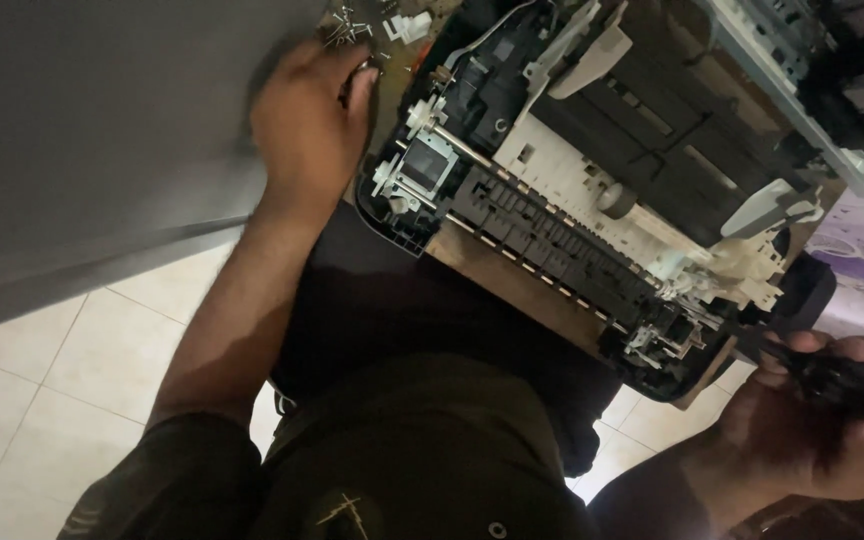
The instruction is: The person uses a screwdriver to remove screws from the internal mechanism of a disassembled printer. They then use their hands to detach and reattach small white plastic components within the device.
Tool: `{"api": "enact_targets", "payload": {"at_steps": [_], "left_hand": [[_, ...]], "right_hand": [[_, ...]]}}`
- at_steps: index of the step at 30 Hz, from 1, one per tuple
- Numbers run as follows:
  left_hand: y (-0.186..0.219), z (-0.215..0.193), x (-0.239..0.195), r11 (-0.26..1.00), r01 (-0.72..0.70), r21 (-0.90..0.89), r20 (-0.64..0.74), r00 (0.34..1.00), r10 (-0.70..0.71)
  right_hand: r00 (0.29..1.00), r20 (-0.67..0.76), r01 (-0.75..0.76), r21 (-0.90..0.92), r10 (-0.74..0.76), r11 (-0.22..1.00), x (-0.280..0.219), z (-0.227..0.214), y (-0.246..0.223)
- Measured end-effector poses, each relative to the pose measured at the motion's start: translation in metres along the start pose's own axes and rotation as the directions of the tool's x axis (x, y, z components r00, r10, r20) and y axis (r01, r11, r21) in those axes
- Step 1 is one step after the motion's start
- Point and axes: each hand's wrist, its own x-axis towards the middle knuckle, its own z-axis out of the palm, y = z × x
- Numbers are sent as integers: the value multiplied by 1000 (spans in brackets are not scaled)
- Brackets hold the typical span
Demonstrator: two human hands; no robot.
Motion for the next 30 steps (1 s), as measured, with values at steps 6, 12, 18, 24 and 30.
{"api": "enact_targets", "payload": {"at_steps": [6,12,18,24,30], "left_hand": [[1,1,12,999,-52,2,44,998,52],[1,8,15,996,-60,59,77,996,55],[24,-3,20,995,-74,-73,223,971,88],[27,0,14,1000,20,-2,155,988,-19],[21,-8,34,981,-78,-180,139,985,104]], "right_hand": [[1000,-27,-9,89,12,996,4,-33,8],[995,-71,-53,166,65,985,7,-45,7],[997,-70,-13,51,17,999,10,-31,5],[997,-51,50,-84,-54,995,9,-6,-2],[998,-27,57,-119,-61,991,12,-8,-1]]}}
